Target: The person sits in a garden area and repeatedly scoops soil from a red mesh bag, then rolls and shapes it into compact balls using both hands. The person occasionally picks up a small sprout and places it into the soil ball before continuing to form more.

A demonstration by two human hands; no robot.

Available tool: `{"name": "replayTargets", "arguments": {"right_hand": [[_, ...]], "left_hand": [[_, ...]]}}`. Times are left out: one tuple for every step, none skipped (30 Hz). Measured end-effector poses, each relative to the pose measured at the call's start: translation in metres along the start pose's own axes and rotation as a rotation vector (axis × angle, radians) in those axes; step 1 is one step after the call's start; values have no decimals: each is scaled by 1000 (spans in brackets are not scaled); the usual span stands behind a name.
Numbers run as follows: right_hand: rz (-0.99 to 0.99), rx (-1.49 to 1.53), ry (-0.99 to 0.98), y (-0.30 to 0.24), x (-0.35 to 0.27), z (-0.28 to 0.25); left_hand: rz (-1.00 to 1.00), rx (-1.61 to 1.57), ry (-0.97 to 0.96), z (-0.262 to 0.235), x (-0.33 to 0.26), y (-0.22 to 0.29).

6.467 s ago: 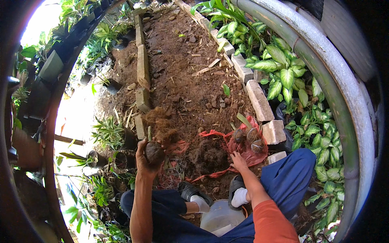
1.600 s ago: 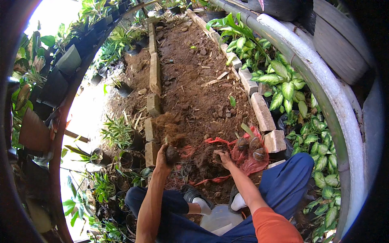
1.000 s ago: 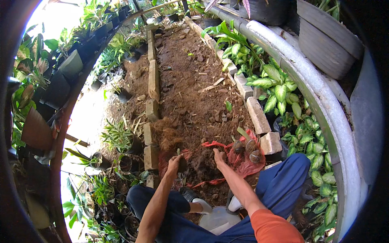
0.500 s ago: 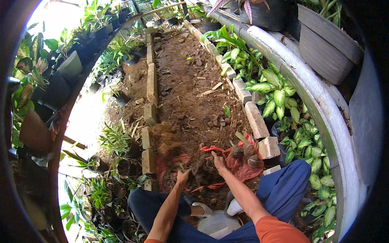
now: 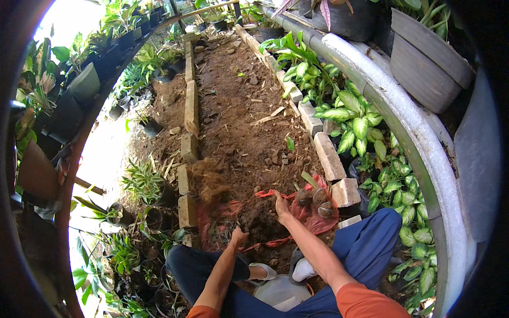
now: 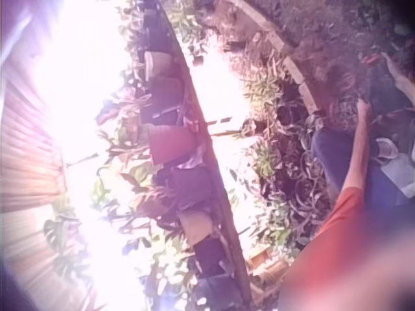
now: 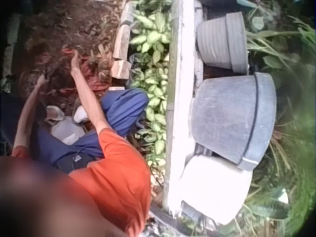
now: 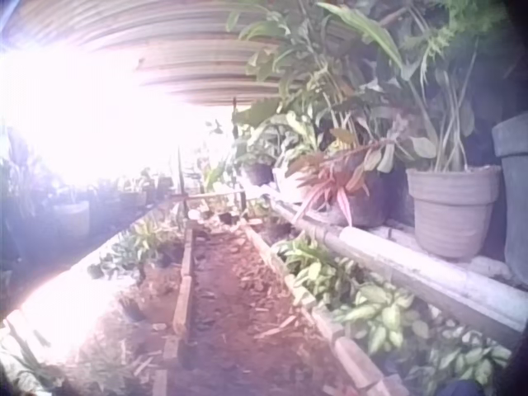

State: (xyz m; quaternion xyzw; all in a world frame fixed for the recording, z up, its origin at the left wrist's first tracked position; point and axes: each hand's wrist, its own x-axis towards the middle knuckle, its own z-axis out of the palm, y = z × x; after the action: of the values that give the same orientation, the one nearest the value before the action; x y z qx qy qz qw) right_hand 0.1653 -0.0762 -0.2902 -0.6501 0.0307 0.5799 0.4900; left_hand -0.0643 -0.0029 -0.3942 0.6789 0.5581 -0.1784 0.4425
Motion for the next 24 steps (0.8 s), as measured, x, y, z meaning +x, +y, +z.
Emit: {"name": "replayTargets", "arguments": {"right_hand": [[5,-7,6,-3,-6,3],[-3,16,6,-7,-12,6],[-13,38,7,-10,-18,9],[-23,61,7,-13,-24,11],[-21,77,-3,-16,-29,13],[-19,92,-12,-19,-34,15],[-18,108,-23,-22,-37,16],[-17,123,-34,-25,-39,18],[-16,141,-47,-27,-41,19],[7,153,-25,-27,-43,21],[-9,189,-42,-27,-43,22],[-4,217,-24,-26,-43,24],[0,245,-7,-25,-41,25],[-19,294,-80,-23,-38,26],[-38,342,-153,-21,-34,26],[-58,388,-227,-19,-30,26],[-58,456,-259,-17,-24,29],[-58,525,-289,-17,-19,33],[-33,575,-237,-16,-16,36],[-59,600,-327,-16,-14,37],[-60,604,-335,-17,-15,40],[-52,599,-325,-19,-17,42],[-77,629,-415,-21,-21,43],[-93,650,-487,-23,-26,43]], "left_hand": [[-20,-7,-52,1,3,0],[-54,-10,-115,2,5,-1],[-34,-14,-59,2,4,0],[-27,-14,-14,3,2,1],[-37,-1,13,3,-2,2],[-30,-10,81,3,-8,4],[-40,-6,133,2,-14,8],[-65,10,200,0,-21,12],[-18,-4,313,-2,-27,17],[13,-6,440,-4,-33,24],[15,12,516,-8,-38,32],[72,-200,460,-13,-41,40],[102,-392,350,-19,-42,50],[132,-582,234,-23,-43,58],[138,-655,211,-25,-45,65],[145,-728,187,-27,-45,72],[119,-796,178,-27,-46,78],[53,-652,249,-26,-47,82],[-45,-503,332,-24,-49,86],[-153,-325,382,-22,-50,89],[-169,-361,387,-22,-52,90],[-72,-590,293,-23,-53,92],[14,-794,175,-24,-53,94],[57,-998,75,-26,-54,96]]}}
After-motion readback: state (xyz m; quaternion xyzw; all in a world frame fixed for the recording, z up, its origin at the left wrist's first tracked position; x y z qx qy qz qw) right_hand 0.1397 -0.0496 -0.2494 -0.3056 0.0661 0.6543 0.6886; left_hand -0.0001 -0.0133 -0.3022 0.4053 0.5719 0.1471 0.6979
